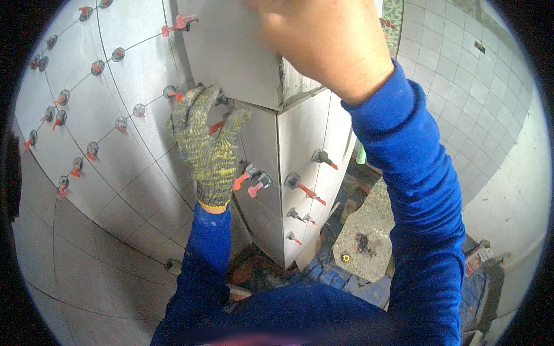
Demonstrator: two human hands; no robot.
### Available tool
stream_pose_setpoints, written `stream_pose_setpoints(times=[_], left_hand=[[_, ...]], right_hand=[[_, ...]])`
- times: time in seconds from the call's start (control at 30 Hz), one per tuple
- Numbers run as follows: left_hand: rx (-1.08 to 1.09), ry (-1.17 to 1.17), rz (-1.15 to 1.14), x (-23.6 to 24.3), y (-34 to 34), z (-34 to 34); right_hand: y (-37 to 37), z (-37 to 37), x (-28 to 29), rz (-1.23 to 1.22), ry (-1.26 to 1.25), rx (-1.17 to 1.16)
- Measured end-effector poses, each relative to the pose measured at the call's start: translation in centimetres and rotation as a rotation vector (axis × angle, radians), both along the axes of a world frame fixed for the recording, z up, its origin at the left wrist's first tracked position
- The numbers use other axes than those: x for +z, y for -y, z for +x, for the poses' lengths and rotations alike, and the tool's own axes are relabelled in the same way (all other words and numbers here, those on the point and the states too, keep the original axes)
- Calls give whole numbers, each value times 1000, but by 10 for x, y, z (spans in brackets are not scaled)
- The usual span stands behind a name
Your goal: The person applies cement to the back of a tile using a trowel, places the tile on a wall, and secures it with tile leveling clips. The person repeats this process for multiple tiles, ensuring they are aligned and level.
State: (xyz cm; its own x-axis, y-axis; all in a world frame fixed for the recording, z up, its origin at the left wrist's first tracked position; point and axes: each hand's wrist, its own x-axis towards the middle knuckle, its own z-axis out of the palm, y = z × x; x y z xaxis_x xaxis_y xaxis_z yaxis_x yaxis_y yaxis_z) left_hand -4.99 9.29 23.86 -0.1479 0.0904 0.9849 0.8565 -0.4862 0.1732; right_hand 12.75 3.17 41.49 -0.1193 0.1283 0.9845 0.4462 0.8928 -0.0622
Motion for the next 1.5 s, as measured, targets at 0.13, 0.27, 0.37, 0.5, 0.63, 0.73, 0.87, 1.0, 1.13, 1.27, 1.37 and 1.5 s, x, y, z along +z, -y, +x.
stream_pose_setpoints(times=[0.13, 0.27, 0.37, 0.5, 0.63, 0.73, 0.87, 1.0, 1.13, 1.27, 1.37, 1.5], left_hand=[[-41, -12, 10, 6, -4, 2], [-112, 8, -2, 7, -5, 4], [-115, -6, 17, 5, -7, 6], [-156, 11, -7, 0, -8, 9], [-122, 11, -18, -4, -2, 17], [-106, 31, -49, -2, 4, 26], [38, 28, -61, 3, 10, 37], [91, 24, -89, 5, 13, 41], [56, -9, -95, 3, 15, 36], [69, -27, -99, 6, 17, 31], [61, -69, -136, 11, 18, 39], [83, -73, -171, 14, 19, 53]], right_hand=[[2, 0, -4, -50, -30, -102], [-1, -3, -16, 50, -46, -294], [-13, -1, -16, 14, -41, -270], [-29, 7, -8, -78, -22, -229], [-34, 10, -7, -113, -21, -226], [-34, 6, -8, -182, -71, -251], [-35, 3, -9, -102, -58, -254], [-36, 7, -10, -110, -51, -255], [-39, 12, -12, -126, -34, -269], [-43, 19, -14, -41, 30, -194], [-42, 26, -16, -48, 62, -131], [-41, 29, -17, -29, 67, -103]])
